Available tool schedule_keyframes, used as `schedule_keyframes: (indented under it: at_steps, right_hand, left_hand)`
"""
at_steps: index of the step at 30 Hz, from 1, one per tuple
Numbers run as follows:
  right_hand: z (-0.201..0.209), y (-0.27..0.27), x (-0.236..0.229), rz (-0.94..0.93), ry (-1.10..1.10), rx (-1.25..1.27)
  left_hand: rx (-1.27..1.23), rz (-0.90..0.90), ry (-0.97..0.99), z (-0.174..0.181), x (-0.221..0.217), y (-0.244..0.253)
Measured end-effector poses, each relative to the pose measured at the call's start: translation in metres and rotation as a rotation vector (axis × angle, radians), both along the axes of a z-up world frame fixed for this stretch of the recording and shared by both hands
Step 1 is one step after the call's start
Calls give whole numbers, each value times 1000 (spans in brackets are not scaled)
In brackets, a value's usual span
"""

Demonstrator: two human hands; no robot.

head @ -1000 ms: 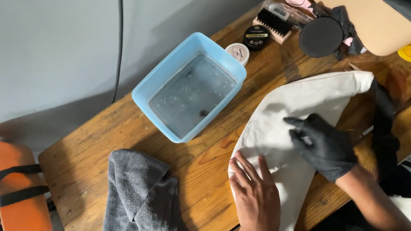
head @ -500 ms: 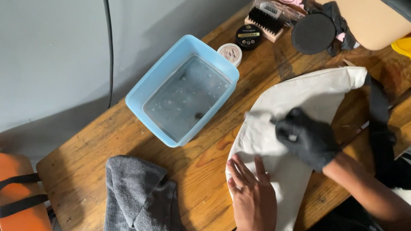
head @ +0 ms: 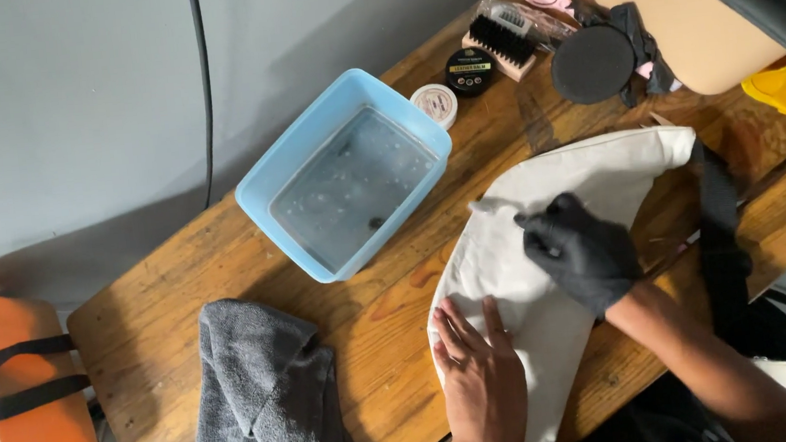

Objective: The person repeatedly applies a liquid from a blue container to a white fanny pack using a small brush, then wipes the surface with a gray cloth. The person works on both sides of the bag, dipping the brush into the container multiple times and wiping the treated areas.

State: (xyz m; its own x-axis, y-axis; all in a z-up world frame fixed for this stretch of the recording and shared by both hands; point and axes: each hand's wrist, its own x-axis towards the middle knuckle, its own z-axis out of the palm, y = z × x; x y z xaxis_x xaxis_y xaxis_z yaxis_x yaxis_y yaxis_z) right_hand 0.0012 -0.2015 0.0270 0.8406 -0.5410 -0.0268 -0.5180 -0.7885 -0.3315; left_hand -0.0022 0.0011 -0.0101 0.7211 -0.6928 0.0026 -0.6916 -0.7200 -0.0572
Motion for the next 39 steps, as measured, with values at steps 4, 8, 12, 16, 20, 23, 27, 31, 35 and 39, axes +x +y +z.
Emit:
schedule_keyframes:
  at_steps: [4, 8, 12, 16, 20, 23, 27, 31, 35, 39]
  right_hand:
    - [-10, 9, -12, 285, -13, 171]
    - [-2, -3, 12, 79, -89, -23]
    - [-37, 17, -14, 353, -180, -18]
    - [-33, 0, -5, 183, -78, -144]
    - [-28, 35, -20, 390, -62, -8]
    - [-23, -10, 1, 99, -15, -96]
    - [-25, 14, -9, 211, -31, 7]
    - [-14, 0, 1, 187, -17, 0]
    - [-24, 26, -12, 242, -49, 131]
    - [-31, 9, -11, 311, 17, 11]
  left_hand:
    - [-58, 20, -57, -4, 2, -2]
    - [-22, 20, -36, -5, 2, -3]
    - [-40, 21, -55, -4, 1, -2]
    - [-43, 27, -22, -5, -1, -1]
    - [-39, 28, -58, -7, -2, -1]
    - [-75, 22, -55, -1, 1, -1]
    - [-59, 21, -57, -6, 2, -3]
    - [-69, 21, -8, -7, 0, 0]
    - [-74, 30, -12, -12, -1, 0]
    - [-66, 18, -33, -11, -1, 1]
